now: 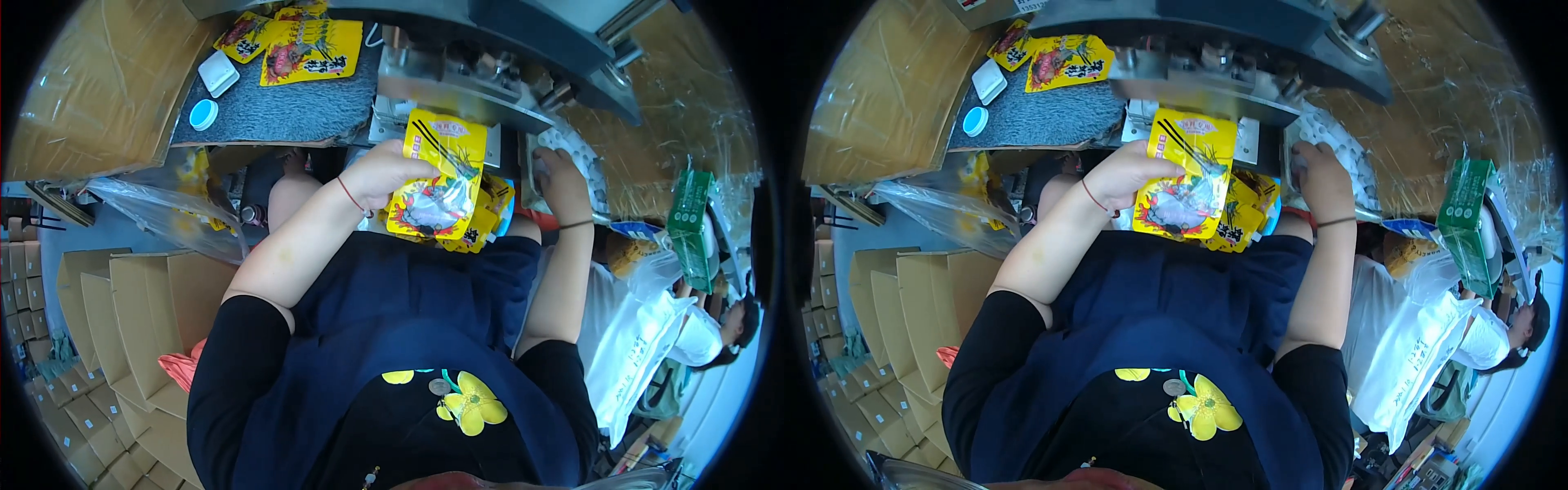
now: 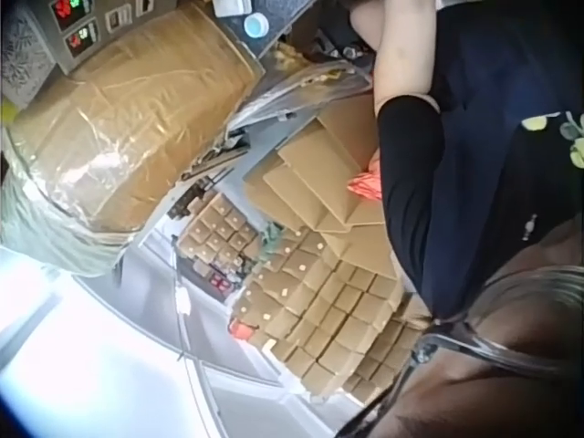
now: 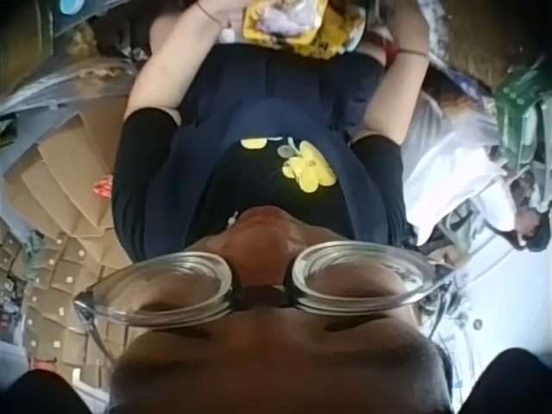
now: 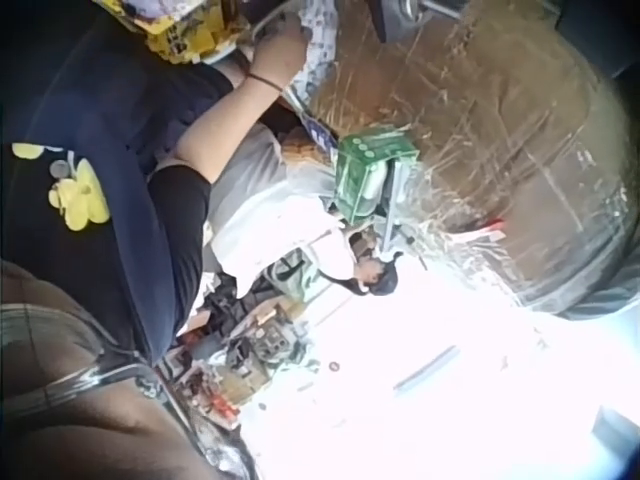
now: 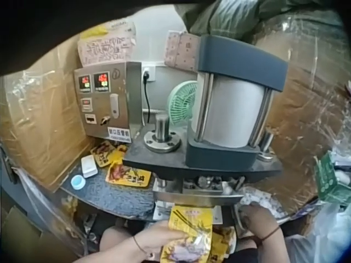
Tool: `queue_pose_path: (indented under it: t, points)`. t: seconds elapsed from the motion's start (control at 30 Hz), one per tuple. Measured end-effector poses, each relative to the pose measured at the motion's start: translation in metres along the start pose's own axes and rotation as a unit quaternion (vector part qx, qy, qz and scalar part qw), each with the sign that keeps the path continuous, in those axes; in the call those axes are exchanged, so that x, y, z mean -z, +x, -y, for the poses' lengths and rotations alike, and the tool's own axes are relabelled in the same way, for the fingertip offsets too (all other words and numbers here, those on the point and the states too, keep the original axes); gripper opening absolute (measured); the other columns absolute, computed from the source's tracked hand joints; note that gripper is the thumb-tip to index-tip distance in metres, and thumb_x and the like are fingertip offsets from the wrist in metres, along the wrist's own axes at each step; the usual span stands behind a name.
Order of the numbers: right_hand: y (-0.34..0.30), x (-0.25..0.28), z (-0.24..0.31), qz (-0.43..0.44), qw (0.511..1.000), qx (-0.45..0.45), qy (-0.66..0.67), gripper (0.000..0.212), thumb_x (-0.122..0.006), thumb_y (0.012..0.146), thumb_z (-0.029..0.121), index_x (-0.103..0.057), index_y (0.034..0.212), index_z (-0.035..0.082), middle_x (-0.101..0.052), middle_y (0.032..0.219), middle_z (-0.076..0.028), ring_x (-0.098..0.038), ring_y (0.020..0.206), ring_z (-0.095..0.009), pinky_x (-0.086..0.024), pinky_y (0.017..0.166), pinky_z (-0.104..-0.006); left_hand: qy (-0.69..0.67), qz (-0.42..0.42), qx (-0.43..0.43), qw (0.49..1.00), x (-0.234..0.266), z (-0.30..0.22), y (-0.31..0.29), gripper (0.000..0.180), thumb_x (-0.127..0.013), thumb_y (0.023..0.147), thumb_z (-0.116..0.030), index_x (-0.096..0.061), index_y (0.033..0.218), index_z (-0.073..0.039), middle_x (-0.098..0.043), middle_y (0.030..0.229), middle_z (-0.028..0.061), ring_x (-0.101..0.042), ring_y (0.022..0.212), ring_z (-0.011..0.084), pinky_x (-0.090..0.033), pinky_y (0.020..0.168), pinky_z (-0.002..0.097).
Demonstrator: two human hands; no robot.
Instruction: Packing individual snack pouches into larger plastic bags, sealing them, and placing them into a shipping box.
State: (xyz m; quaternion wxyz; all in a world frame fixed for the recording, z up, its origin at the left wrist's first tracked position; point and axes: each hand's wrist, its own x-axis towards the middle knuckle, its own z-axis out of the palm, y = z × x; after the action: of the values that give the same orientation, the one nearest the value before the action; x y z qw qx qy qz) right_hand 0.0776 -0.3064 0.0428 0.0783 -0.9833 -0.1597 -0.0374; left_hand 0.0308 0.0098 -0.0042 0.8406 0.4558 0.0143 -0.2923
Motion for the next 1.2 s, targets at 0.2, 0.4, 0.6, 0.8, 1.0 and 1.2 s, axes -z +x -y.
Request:
queue_pose_path:
  t: [0.2, 0.4, 0.6, 0.8, 1.0, 1.2]
  points:
    - [-0.012, -0.015, -0.007, -0.072, 0.992, -0.035, 0.093, 0.021, -0.063, 0.085, 0.004, -0.055, 0.104, 0.008, -0.062, 0.102, -0.017, -0.061, 0.097, -0.041, -0.049, 0.079, -0.0467, 0.207, -0.254, -0.18, 0.928, 0.013, -0.027, -0.003, 0.024, -0.068, 0.094, -0.018, -0.052, 0.101, -0.001, -0.063, 0.082, 0.0077, -0.066, 0.076, 0.0174, -0.054, 0.068, 0.0326]
    - [-0.007, -0.037, -0.004, -0.166, 0.983, -0.026, 0.079, 0.011, -0.062, 0.089, 0.008, -0.054, 0.098, 0.009, -0.063, 0.098, -0.015, -0.062, 0.086, -0.041, -0.05, 0.068, -0.0461, 0.712, -0.569, -0.215, 0.352, 0.147, -0.151, 0.001, 0.069, -0.077, 0.074, -0.018, -0.048, 0.136, -0.01, -0.046, 0.135, 0.0179, -0.044, 0.128, 0.0358, -0.041, 0.101, 0.0495]
    - [-0.011, -0.042, -0.005, -0.189, 0.974, -0.036, 0.116, 0.013, -0.064, 0.09, 0.01, -0.059, 0.102, 0.007, -0.065, 0.097, -0.015, -0.065, 0.084, -0.037, -0.051, 0.07, -0.0426, 0.762, -0.571, -0.07, 0.297, 0.215, -0.178, 0.003, 0.017, -0.062, 0.085, -0.021, -0.075, 0.095, -0.015, -0.058, 0.118, 0.0037, -0.049, 0.116, 0.0235, -0.035, 0.094, 0.0464]
    - [-0.015, -0.043, 0.004, -0.285, 0.952, -0.003, 0.11, 0.021, -0.06, 0.094, 0.006, -0.062, 0.115, 0.004, -0.068, 0.107, -0.016, -0.067, 0.092, -0.034, -0.053, 0.08, -0.038, 0.801, -0.444, -0.147, 0.375, 0.121, -0.153, -0.018, 0.015, -0.07, 0.079, -0.025, -0.072, 0.084, -0.011, -0.071, 0.083, 0.0115, -0.069, 0.083, 0.0309, -0.052, 0.073, 0.0473]
    - [-0.018, -0.053, -0.005, -0.294, 0.935, -0.029, 0.195, 0.022, -0.066, 0.091, 0.005, -0.063, 0.112, 0.002, -0.071, 0.104, -0.013, -0.067, 0.084, -0.024, -0.052, 0.073, -0.0323, 0.812, -0.246, -0.291, 0.442, 0.079, -0.084, -0.042, 0.094, -0.075, 0.075, -0.059, -0.042, 0.148, -0.009, -0.038, 0.146, 0.0276, -0.038, 0.135, 0.0483, -0.03, 0.114, 0.0521]
    - [-0.036, -0.044, -0.003, -0.326, 0.89, -0.044, 0.315, 0.023, -0.076, 0.085, 0.006, -0.063, 0.102, -0.001, -0.065, 0.087, -0.006, -0.059, 0.074, -0.012, -0.05, 0.07, -0.0265, 0.827, -0.178, -0.302, 0.439, 0.091, -0.05, -0.077, 0.05, -0.06, 0.08, -0.003, -0.061, 0.129, -0.01, -0.062, 0.125, 0.0123, -0.058, 0.117, 0.0343, -0.047, 0.096, 0.0462]
